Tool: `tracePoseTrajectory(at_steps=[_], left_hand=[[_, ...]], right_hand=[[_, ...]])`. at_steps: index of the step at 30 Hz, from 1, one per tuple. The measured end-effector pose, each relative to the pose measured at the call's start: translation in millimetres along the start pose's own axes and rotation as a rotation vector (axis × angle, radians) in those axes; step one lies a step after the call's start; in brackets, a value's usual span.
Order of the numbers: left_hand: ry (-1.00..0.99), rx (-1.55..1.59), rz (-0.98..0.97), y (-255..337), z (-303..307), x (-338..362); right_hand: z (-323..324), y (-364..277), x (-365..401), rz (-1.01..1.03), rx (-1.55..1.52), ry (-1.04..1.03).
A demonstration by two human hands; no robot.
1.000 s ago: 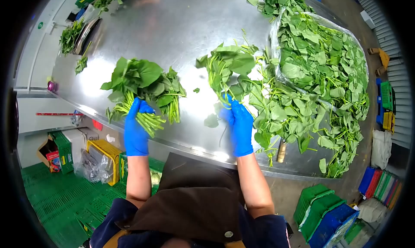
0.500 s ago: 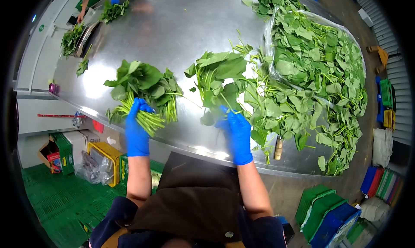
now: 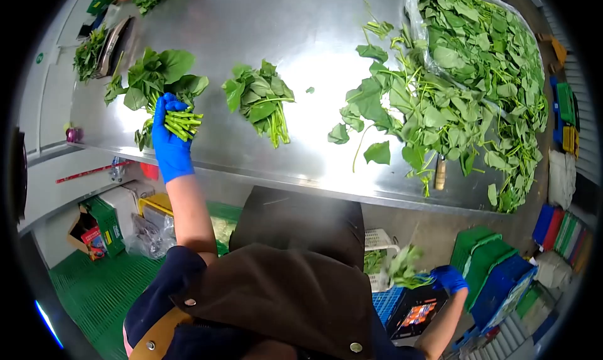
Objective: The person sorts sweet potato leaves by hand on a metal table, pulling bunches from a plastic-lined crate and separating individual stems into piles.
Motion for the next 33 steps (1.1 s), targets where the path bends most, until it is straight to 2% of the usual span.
tracePoseTrajectory(at_steps=[1, 2, 3, 4, 5, 6, 7, 8, 9, 10, 13, 14, 15, 16, 19, 20, 23, 24, 27, 29, 31, 33], left_hand=[[0.02, -0.004, 0.019, 3.0, 7.1, -7.3], [0.011, -0.004, 0.054, 3.9, 11.8, -14.3], [0.006, -0.003, 0.095, 5.9, 19.8, -22.4], [-0.004, -0.003, 0.126, 6.0, 22.0, -25.1], [-0.009, -0.002, 0.143, 6.8, 22.2, -25.5], [-0.017, 0.003, 0.16, 6.1, 21.1, -25.0], [-0.024, 0.008, 0.178, 4.8, 20.7, -24.3], [-0.04, 0.023, 0.193, 3.1, 22.2, -23.5], [-0.055, 0.023, 0.221, 0.9, 20.8, -20.2], [-0.068, 0.023, 0.246, -0.9, 17.1, -15.4], [-0.066, 0.028, 0.272, -6.9, 19.0, -6.6], [-0.055, 0.01, 0.271, -7.9, 21.2, -3.9], [-0.046, -0.007, 0.269, -9.0, 23.1, -1.6], [-0.05, -0.028, 0.264, -9.9, 24.7, 1.2], [-0.024, -0.058, 0.283, -10.1, 26.3, 5.3], [-0.026, -0.052, 0.292, -8.9, 27.2, 3.1], [-0.034, -0.056, 0.291, -1.7, 28.1, -2.2], [-0.044, -0.075, 0.275, 3.1, 24.6, -2.3], [-0.054, -0.107, 0.234, 10.9, 18.3, -6.3], [-0.034, -0.129, 0.2, 12.1, 13.2, -7.7], [-0.043, -0.103, 0.208, 10.0, 10.4, -7.6], [-0.047, -0.061, 0.214, 6.8, 4.8, -5.4]], right_hand=[[-24.2, 11.3, -0.9, -0.18, 0.09, 0.02], [-40.8, 20.2, -15.6, -0.296, 0.476, -0.023], [-69.9, -29.7, 5.7, -0.05, 0.911, 0.355], [-86.6, -50.0, -2.4, 0.192, 0.743, 0.625], [-104.6, -101.1, -2.4, 0.342, 0.47, 0.63], [-127.5, -166.3, 17.0, 0.5, 0.055, 0.62], [-148.6, -237.5, 49.2, 0.654, -0.169, 0.553], [-165.8, -292.1, 66.3, 0.67, -0.24, 0.473], [-176.5, -334.0, 68.2, 0.708, -0.037, 0.483], [-193.7, -368.2, 59.3, 0.958, -0.105, 0.572], [-236.6, -445.7, 20.4, 1.164, -0.108, 0.732], [-246.7, -462.5, 11.9, 1.06, -0.022, 0.734], [-253.8, -474.9, 4.6, 0.957, 0.061, 0.735], [-257.5, -482.5, 1.5, 0.966, 0.116, 0.806], [-257.2, -489.5, -5.0, 0.95, 0.198, 0.703], [-258.4, -486.9, -16.0, 1.058, 0.31, 0.824], [-237.7, -481.7, 11.7, 1.023, -0.554, 0.371], [-230.9, -478.6, 32.6, 1.03, -0.674, 0.33], [-210.8, -468.3, 80.5, 1.181, -0.64, 0.742], [-200.6, -465.5, 86.3, 1.393, -0.534, 1.017], [-187.0, -464.3, 67.1, 1.172, -0.079, 1.226], [-179.0, -459.4, 64.9, 1.199, -0.218, 1.166]])
Point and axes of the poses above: each hand's wrist, its own x-axis away from the middle knuckle, its own z-axis out of the back of the hand, y = z × x, the point moved 3 cm from there along -x, towards the middle knuckle, and after that the axes turned 5 degrees about y, right-handed, at the moved point
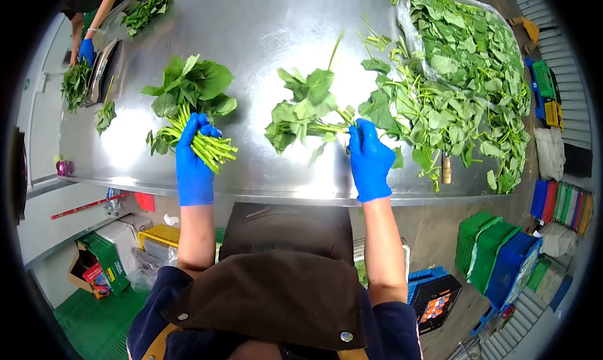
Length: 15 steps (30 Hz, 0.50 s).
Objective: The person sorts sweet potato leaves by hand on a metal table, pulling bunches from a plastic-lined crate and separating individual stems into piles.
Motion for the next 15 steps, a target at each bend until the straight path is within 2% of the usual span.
tracePoseTrajectory(at_steps=[2, 3, 6, 8, 10, 15], left_hand=[[0.012, 0.006, 0.004, -6.2, -0.9, 5.4], [0.02, -0.008, 0.003, -9.7, -4.7, 7.3], [0.001, -0.016, 0.026, -22.8, -9.3, 8.6], [-0.005, -0.009, 0.052, -32.5, -13.9, 14.2], [0.065, -0.03, 0.027, -44.4, -18.9, 18.8], [0.068, -0.056, 0.037, -71.1, -38.2, 24.2]], right_hand=[[7.1, -7.3, -2.0, -0.21, -0.437, 0.066], [11.9, -9.7, -4.2, -0.309, -0.545, 0.055], [-3.0, 24.2, -9.0, -0.767, -0.878, -0.141], [-5.5, 26.7, -6.6, -0.77, -0.925, -0.204], [-4.8, 18.4, -5.5, -0.827, -1.096, -0.216], [-7.4, 24.2, -7.1, -0.789, -1.115, -0.349]])
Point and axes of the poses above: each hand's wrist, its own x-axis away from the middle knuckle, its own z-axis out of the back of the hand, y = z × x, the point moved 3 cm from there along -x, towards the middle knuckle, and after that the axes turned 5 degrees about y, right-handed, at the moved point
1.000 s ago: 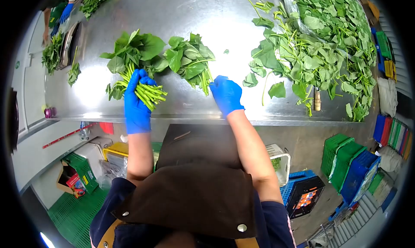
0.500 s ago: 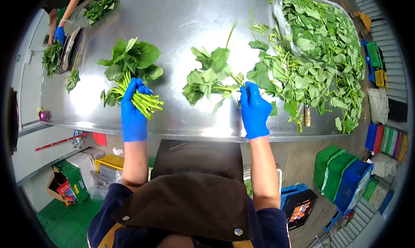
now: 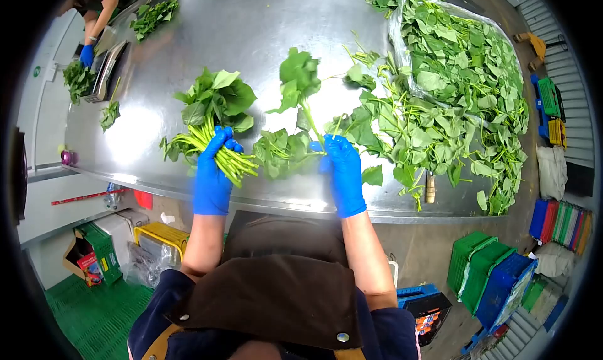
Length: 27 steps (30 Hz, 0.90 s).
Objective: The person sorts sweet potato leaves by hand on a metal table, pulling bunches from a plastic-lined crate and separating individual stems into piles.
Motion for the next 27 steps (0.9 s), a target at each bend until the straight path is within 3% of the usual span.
tracePoseTrajectory(at_steps=[5, 10, 13, 16, 20, 24, 27], left_hand=[[0.069, -0.078, -0.019, -29.4, -13.6, -4.0], [0.122, -0.175, -0.003, -62.8, -8.3, -22.3], [0.161, -0.139, 0.066, -66.4, -8.5, -22.1], [0.14, -0.103, -0.013, -55.9, -18.5, -10.9], [0.072, -0.136, -0.083, -51.1, -31.3, -8.4], [0.099, -0.184, -0.08, -61.3, -42.7, -5.2], [0.06, -0.204, -0.081, -65.0, -32.0, -13.0]], right_hand=[[-11.8, -8.7, 4.6, -0.06, 0.039, -0.09], [-19.8, -0.1, 7.0, -0.275, -0.14, -0.218], [-11.8, 13.9, -10.7, -0.171, -0.163, -0.291], [-4.6, 10.7, -19.3, 0.14, 0.019, -0.018], [-27.5, -7.4, -3.3, 0.226, -0.051, 0.062], [-38.5, -4.0, 10.6, 0.401, 0.488, 0.041], [-39.4, -9.0, 13.1, 0.593, 0.713, -0.03]])
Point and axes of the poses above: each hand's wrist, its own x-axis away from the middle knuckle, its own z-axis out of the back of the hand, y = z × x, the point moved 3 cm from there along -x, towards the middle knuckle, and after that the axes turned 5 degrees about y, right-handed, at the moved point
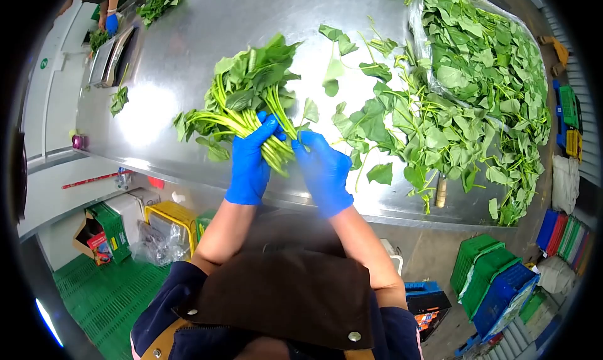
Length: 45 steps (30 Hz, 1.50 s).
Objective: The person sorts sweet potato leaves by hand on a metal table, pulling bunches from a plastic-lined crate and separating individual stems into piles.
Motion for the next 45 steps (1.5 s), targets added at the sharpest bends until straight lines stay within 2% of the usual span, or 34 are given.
tracePoseTrajectory(at_steps=[4, 7, 10, 12, 13, 14, 16, 18, 20, 21, 24, 25, 29, 30, 32, 33, 36, 37, 39, 43, 45], left_hand=[[-0.061, -0.045, 0.005, 0.7, 6.1, -4.3], [-0.03, -0.145, 0.009, 5.4, 7.0, -0.9], [-0.021, -0.145, 0.029, 4.3, 15.2, -5.8], [-0.019, -0.022, -0.022, 7.2, 15.3, -6.9], [-0.015, 0.04, -0.05, 9.1, 15.8, -5.8], [-0.01, 0.045, -0.045, 11.3, 15.0, -3.2], [-0.01, 0.053, -0.033, 16.3, 11.1, 1.8], [-0.11, -0.028, -0.018, 7.8, 13.7, 6.4], [-0.119, -0.116, 0.025, 1.6, 4.7, 18.4], [-0.11, -0.104, 0.0, -3.0, 1.0, 19.9], [-0.078, -0.087, -0.034, -0.8, 6.7, 18.5], [-0.053, -0.072, -0.03, -0.3, 11.8, 10.9], [-0.052, 0.162, 0.078, 3.2, 29.8, -12.7], [-0.054, 0.139, 0.066, 4.1, 28.0, -9.9], [-0.068, 0.096, 0.045, 2.4, 17.7, -4.2], [-0.084, 0.077, 0.065, -1.5, 15.9, -2.4], [-0.151, 0.019, 0.058, -11.7, 1.5, 10.8], [-0.169, -0.023, 0.076, -8.9, -8.0, 20.9], [-0.111, 0.001, 0.075, -15.0, -6.5, 19.9], [-0.051, -0.026, 0.083, -15.5, 5.6, 9.3], [-0.039, -0.032, 0.068, -13.8, 10.0, 7.5]], right_hand=[[3.5, -9.4, -2.7, 0.287, 0.154, -0.042], [0.7, -8.5, -0.3, 0.301, 0.17, -0.116], [-6.5, 4.0, 9.0, -0.034, -0.101, -0.14], [-2.6, 7.2, 8.3, -0.361, -0.791, -0.046], [3.7, 27.3, 7.4, -0.502, -0.815, 0.012], [5.2, 48.6, 7.9, -0.818, -1.105, 0.15], [13.9, 32.3, -2.7, -0.799, -0.892, 0.061], [12.0, 5.3, -13.3, -0.642, -0.554, -0.127], [3.3, -6.5, -17.4, -0.384, -0.41, -0.196], [3.7, -10.8, -16.8, -0.488, -0.402, -0.203], [9.9, -8.5, -11.3, -0.536, -0.577, -0.122], [13.0, -2.4, -8.7, -0.492, -0.573, -0.184], [21.6, 15.1, 5.0, -0.434, -1.148, 0.173], [21.8, 17.9, -1.0, -0.596, -1.314, 0.334], [34.4, -1.9, -12.4, -0.707, -1.584, 0.194], [32.8, 0.3, -14.6, -0.658, -1.435, 0.111], [29.2, -9.0, -2.4, -0.484, -0.385, -0.299], [21.2, -10.8, 2.9, -0.253, -0.323, -0.207], [19.5, -4.3, 3.1, -0.316, -0.258, -0.219], [29.1, 7.6, -3.3, -0.532, -0.439, -0.232], [34.8, 3.6, -5.3, -0.339, -0.272, -0.072]])
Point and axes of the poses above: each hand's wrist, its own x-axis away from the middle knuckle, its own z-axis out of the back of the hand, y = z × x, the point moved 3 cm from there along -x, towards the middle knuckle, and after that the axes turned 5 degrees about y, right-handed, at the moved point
